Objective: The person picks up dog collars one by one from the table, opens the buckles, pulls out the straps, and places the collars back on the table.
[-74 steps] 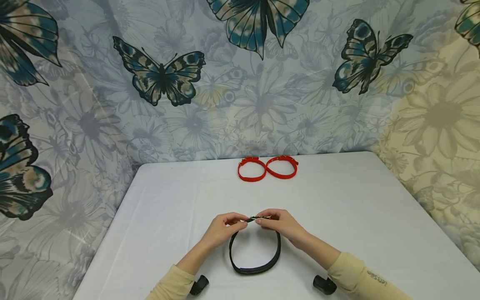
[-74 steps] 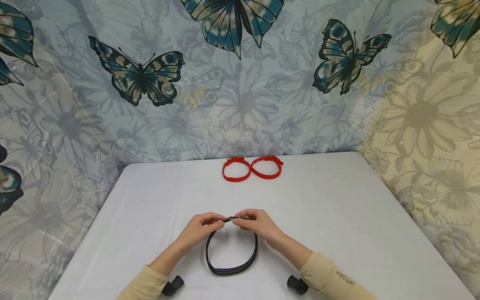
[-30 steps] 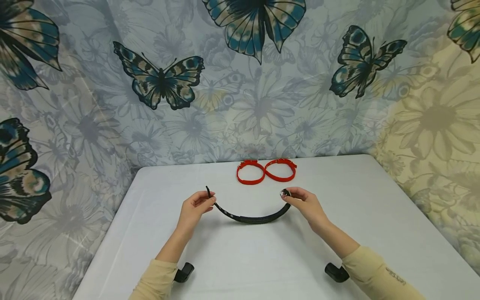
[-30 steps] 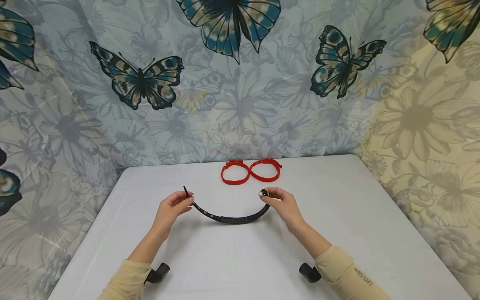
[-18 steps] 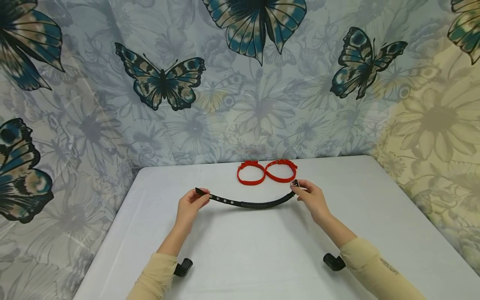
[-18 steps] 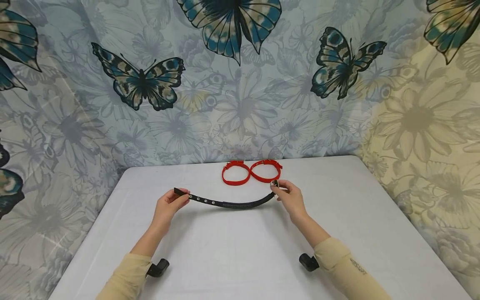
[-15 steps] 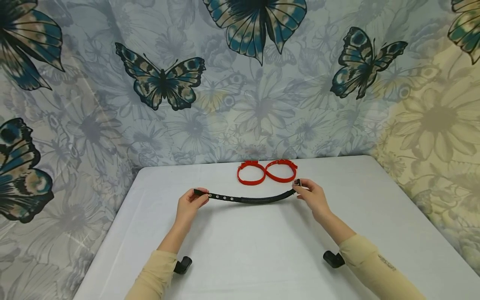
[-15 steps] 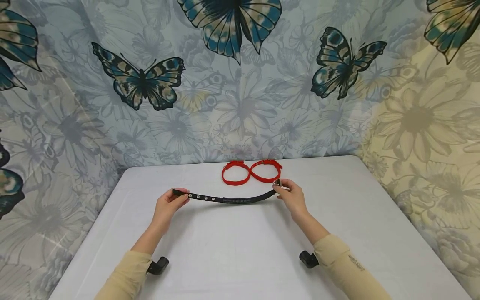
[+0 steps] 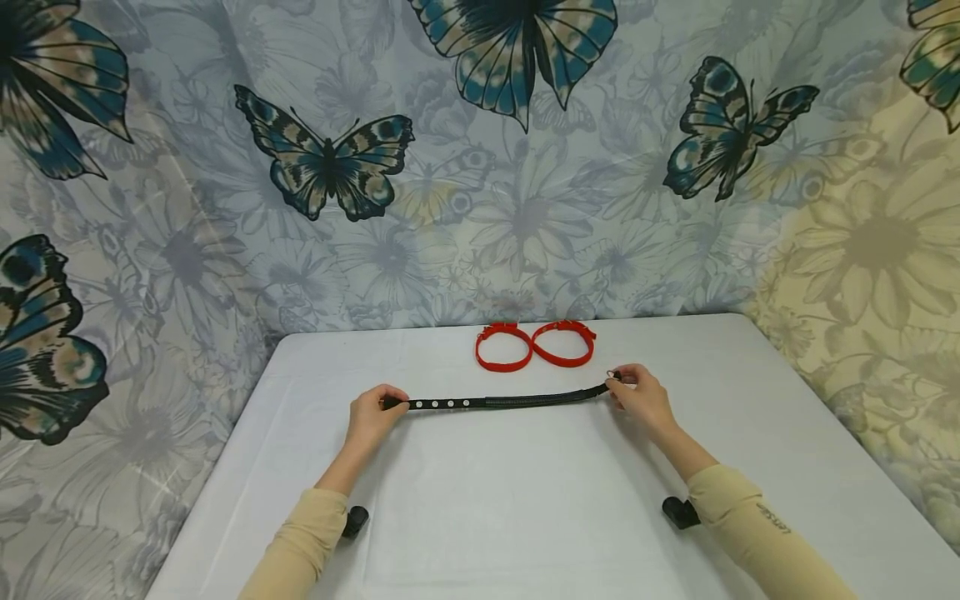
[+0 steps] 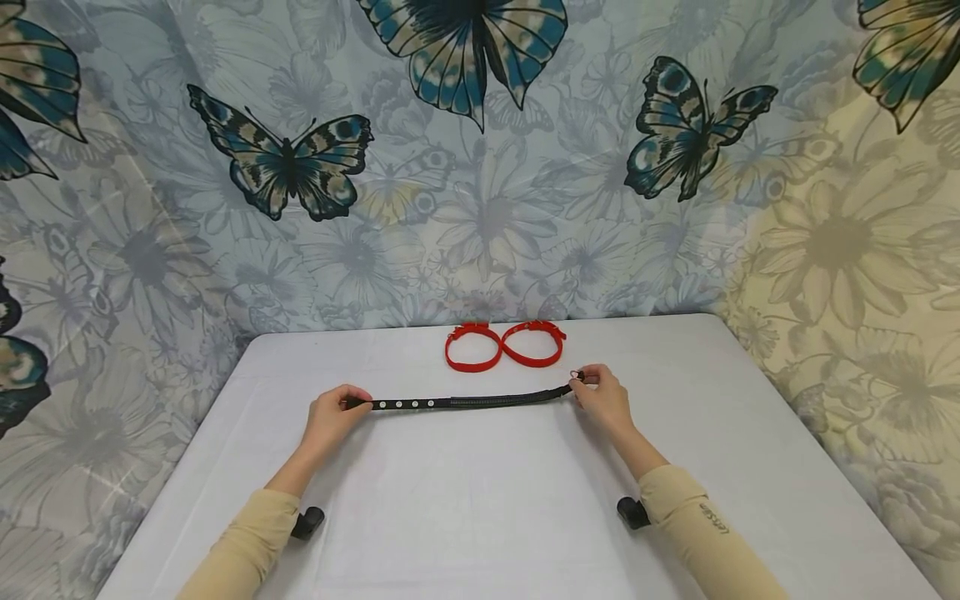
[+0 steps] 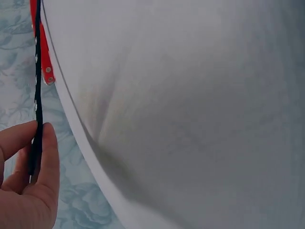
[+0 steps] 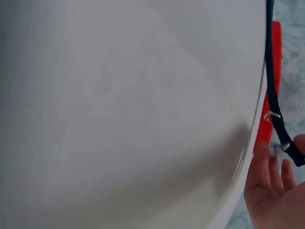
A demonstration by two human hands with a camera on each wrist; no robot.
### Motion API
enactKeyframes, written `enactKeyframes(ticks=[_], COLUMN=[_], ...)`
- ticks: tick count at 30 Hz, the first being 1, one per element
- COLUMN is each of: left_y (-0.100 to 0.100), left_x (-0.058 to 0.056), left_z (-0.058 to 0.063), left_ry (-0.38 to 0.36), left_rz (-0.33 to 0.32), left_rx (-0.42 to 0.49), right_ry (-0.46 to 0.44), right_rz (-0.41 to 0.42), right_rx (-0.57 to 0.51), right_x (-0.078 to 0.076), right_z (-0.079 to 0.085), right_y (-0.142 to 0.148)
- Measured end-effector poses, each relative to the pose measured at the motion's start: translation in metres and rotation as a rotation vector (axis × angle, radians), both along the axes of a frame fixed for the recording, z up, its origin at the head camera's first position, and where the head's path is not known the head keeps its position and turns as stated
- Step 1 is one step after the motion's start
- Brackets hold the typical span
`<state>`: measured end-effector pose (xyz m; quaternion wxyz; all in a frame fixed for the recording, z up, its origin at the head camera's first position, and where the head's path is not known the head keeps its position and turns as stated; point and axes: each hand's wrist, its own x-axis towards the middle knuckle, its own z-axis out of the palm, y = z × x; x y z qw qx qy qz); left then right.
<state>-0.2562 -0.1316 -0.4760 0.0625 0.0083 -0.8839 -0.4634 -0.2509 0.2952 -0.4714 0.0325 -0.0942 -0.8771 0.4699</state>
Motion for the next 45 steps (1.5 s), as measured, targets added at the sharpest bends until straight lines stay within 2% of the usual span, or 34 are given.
enactKeyframes(ticks=[4, 9, 16, 18, 20, 24, 27, 34, 37, 45], left_y=[-0.003, -0.004, -0.004, -0.004, -0.003, -0.002, -0.001, -0.003, -0.004, -0.003], left_x=[-0.003, -0.005, -0.007, -0.006, -0.005, -0.002, -0.001, -0.002, -0.001, 0.003], left_z=[-0.004, -0.006, -0.008, -0.007, -0.007, -0.005, -0.005, -0.007, -0.008, -0.004], left_ry=[0.037, 0.049, 0.081, 0.098, 0.116, 0.109, 0.104, 0.067, 0.053, -0.014], left_rz=[-0.056, -0.113, -0.163, -0.161, -0.165, -0.184, -0.188, -0.196, -0.201, -0.228], left_rx=[-0.106, -0.212, -0.419, -0.472, -0.512, -0.520, -0.513, -0.470, -0.457, -0.455], right_ry=[0.085, 0.249, 0.498, 0.549, 0.551, 0.451, 0.407, 0.317, 0.307, 0.291], right_rz=[0.070, 0.159, 0.263, 0.299, 0.337, 0.400, 0.412, 0.340, 0.326, 0.308], right_rx=[0.257, 0.592, 0.892, 0.944, 0.989, 1.024, 1.001, 0.740, 0.700, 0.843], right_x=[0.000, -0.003, -0.004, -0.004, -0.005, -0.003, -0.003, -0.005, -0.005, -0.003], right_z=[-0.004, -0.004, -0.003, -0.005, -0.006, -0.009, -0.011, -0.008, -0.007, -0.012], right_y=[0.007, 0.012, 0.013, 0.012, 0.010, 0.005, 0.004, 0.013, 0.016, 0.017])
